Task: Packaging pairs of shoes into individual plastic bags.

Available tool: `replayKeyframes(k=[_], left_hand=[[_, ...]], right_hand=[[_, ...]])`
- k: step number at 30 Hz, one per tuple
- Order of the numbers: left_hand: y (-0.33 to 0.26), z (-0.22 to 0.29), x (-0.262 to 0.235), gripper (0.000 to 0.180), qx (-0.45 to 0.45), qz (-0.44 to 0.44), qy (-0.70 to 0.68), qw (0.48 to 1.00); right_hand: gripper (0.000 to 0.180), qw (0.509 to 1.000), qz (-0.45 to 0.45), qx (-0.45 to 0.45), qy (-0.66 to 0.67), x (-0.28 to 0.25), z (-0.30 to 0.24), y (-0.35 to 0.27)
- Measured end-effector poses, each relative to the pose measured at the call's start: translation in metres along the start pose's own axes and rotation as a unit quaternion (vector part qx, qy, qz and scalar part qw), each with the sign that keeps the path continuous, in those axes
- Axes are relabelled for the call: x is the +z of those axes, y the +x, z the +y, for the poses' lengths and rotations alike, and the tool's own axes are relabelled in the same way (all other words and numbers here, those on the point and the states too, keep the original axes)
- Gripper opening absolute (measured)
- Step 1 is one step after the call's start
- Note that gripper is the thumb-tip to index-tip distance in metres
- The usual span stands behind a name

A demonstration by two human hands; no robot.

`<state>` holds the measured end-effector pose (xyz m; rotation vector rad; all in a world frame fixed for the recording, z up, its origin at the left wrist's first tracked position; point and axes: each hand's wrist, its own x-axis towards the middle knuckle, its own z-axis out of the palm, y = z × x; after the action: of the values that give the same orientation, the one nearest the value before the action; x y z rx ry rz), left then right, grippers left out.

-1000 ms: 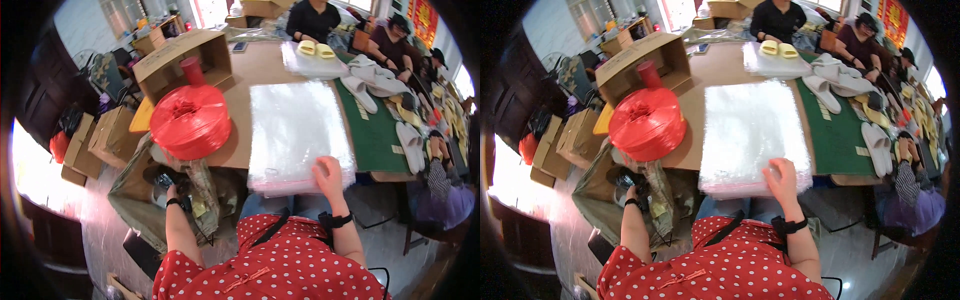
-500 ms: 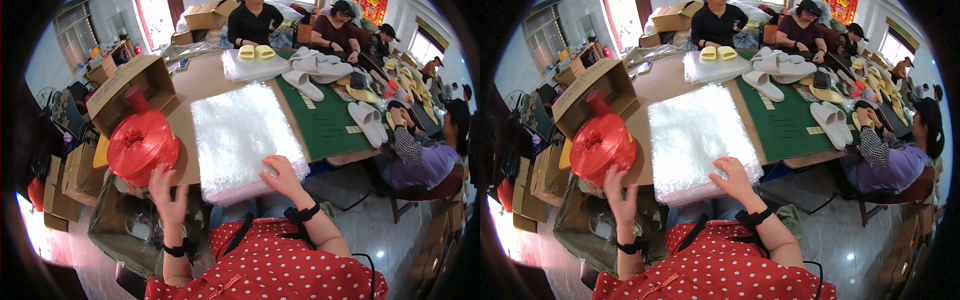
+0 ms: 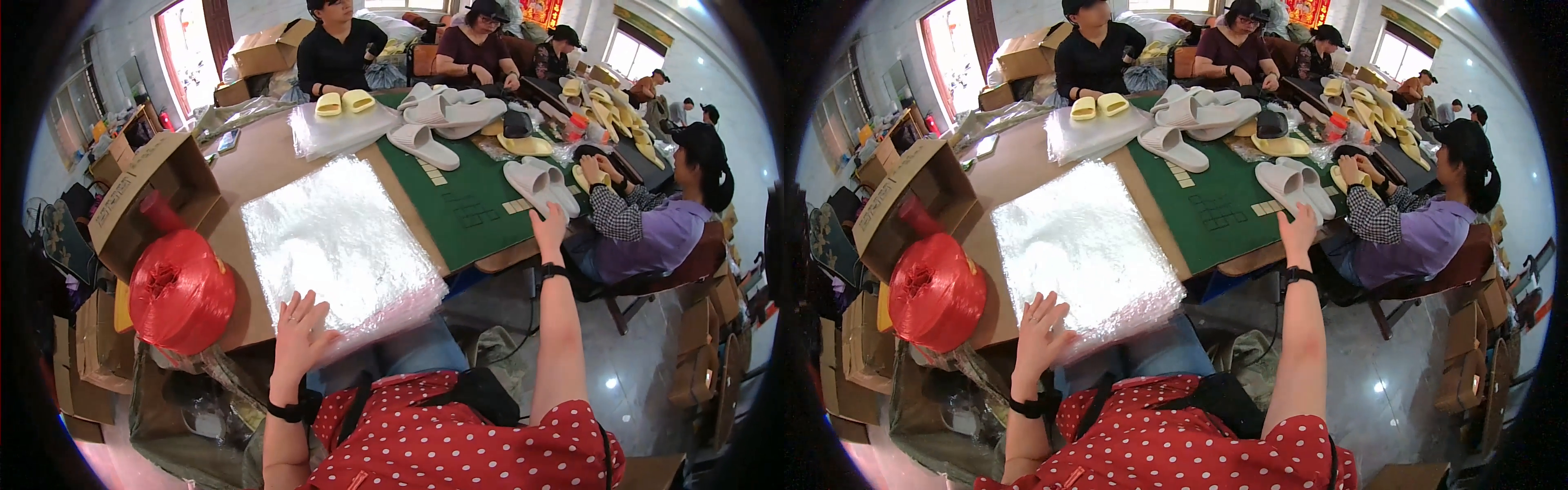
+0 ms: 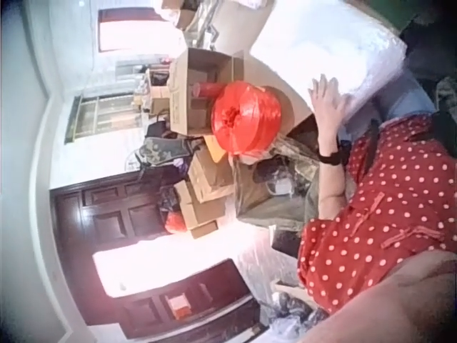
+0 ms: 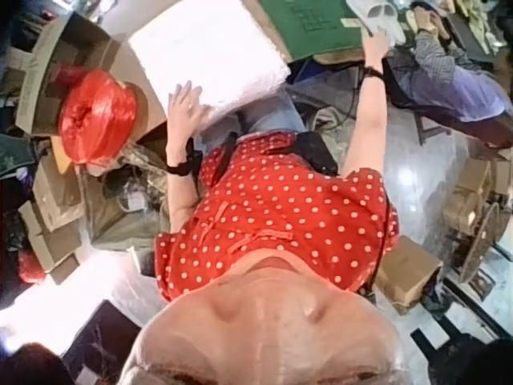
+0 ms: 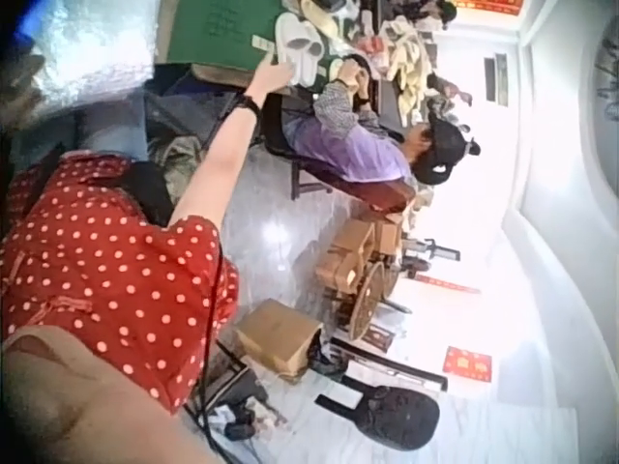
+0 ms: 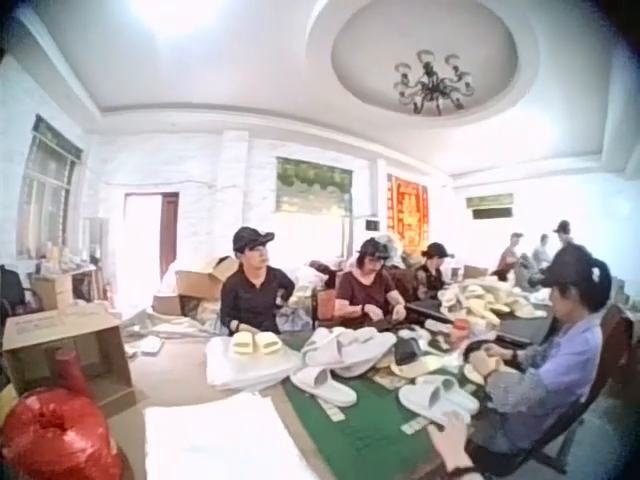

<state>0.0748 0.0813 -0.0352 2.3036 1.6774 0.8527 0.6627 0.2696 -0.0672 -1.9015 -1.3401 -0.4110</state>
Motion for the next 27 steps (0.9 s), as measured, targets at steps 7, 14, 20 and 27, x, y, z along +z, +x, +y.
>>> replayKeyframes(k=[7, 14, 20, 27], left_hand=[[0.001, -0.003, 0.001, 0.057, -0.022, -0.015, -0.016, 1.0], [-0.002, -0.005, 0.004, 0.057, -0.019, -0.005, -0.025, 0.999], [-0.001, -0.006, 0.003, 0.057, -0.015, 0.001, -0.028, 0.999], [-0.002, -0.007, 0.006, 0.059, -0.01, 0.0, -0.025, 1.0]], right_hand=[[0.048, 0.989, -0.083, 0.083, -0.093, 0.008, 0.074, 0.014], [0.04, 0.992, -0.117, 0.033, -0.028, -0.008, 0.007, -0.011], [0.041, 0.991, -0.067, -0.074, 0.085, -0.018, -0.085, -0.075], [0.045, 0.972, -0.106, -0.156, 0.138, -0.02, -0.167, -0.113]])
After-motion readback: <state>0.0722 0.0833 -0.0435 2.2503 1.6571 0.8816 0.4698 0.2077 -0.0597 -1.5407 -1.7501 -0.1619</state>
